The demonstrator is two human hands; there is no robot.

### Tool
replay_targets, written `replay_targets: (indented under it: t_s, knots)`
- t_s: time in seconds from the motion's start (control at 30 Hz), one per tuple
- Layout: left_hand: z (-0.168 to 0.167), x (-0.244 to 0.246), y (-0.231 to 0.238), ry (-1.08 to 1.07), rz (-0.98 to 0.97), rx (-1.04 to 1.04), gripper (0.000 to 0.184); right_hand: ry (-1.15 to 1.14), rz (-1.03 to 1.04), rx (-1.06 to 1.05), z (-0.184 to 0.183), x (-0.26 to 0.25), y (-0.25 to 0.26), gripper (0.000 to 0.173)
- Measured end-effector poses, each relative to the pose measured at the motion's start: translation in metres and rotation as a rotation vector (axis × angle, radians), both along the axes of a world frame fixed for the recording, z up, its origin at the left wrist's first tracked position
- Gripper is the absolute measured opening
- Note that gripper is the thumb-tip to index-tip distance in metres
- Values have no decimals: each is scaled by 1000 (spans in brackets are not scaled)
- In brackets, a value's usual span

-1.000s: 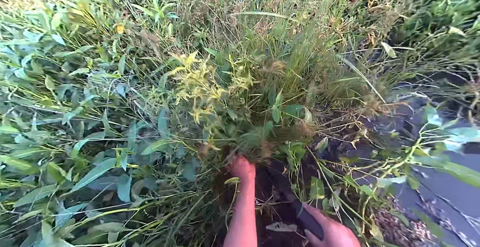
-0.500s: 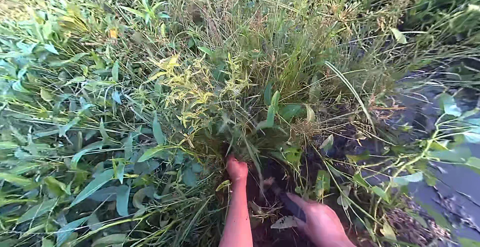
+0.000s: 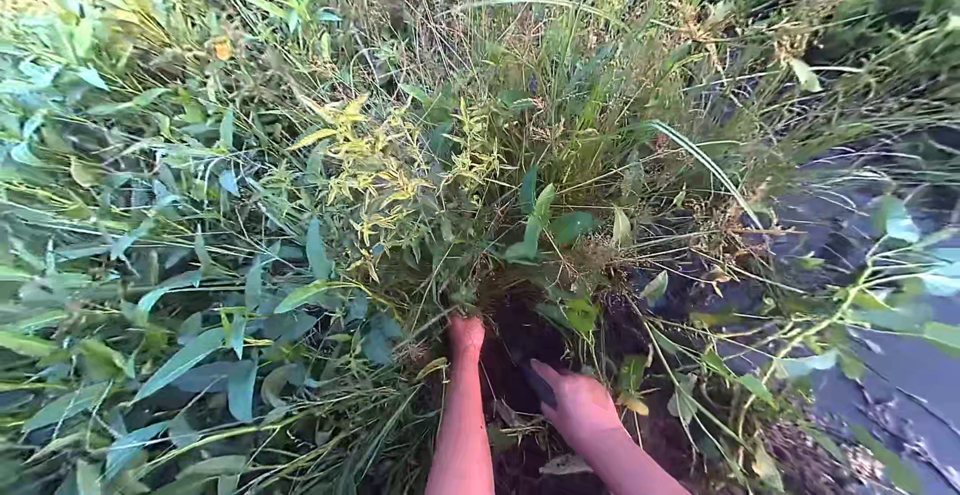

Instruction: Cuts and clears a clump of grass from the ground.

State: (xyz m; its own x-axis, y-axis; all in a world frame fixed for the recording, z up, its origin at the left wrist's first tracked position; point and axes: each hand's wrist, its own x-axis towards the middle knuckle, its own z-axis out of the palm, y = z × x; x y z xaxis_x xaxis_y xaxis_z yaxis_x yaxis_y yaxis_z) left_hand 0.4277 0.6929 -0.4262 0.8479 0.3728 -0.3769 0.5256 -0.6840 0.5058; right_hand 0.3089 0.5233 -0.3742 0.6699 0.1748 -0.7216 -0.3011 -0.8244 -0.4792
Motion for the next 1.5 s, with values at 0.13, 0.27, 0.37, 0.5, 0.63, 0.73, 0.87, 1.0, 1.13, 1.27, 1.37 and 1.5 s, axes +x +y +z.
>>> replay_targets:
  t_s: [0.13,0.27,0.37,0.5,0.63,0.73,0.87,1.0,1.13,1.27,1.37,1.5]
  knots:
    - [12,-2,14,93,-28,-58,38,46,-37,11,21,-25,-4,68]
    - [19,-41,10,-47,115,-236,41,46,-91,44,32,-62,-44,67]
    - [30,-72,7,-162,229,-352,42,-25,-175,73,40,-71,-71,67]
    - [94,-60,4,-214,262,-388,42,-270,-404,135,46,-68,-103,63]
    - [144,-14,-19,-183,-36,-249,41,-359,-598,166,49,-61,-134,58]
    - [122,5,-45,-22,-306,31,51,-320,-551,145,51,-72,-149,61]
    - [49,5,-85,142,-533,296,56,-167,-362,47,52,-90,-145,65]
    - [13,-1,-111,141,-542,479,51,-127,-233,-82,27,-88,-125,67]
    - [13,15,-119,175,-543,513,51,-59,-149,-97,15,-74,-120,67]
    - [9,18,-113,182,-575,459,47,-79,-94,-54,12,-83,-130,65]
    - [3,6,-117,146,-644,498,34,-22,-66,-41,11,-65,-114,70]
    - [9,13,-113,214,-567,404,35,-4,-127,-16,4,-73,-101,71]
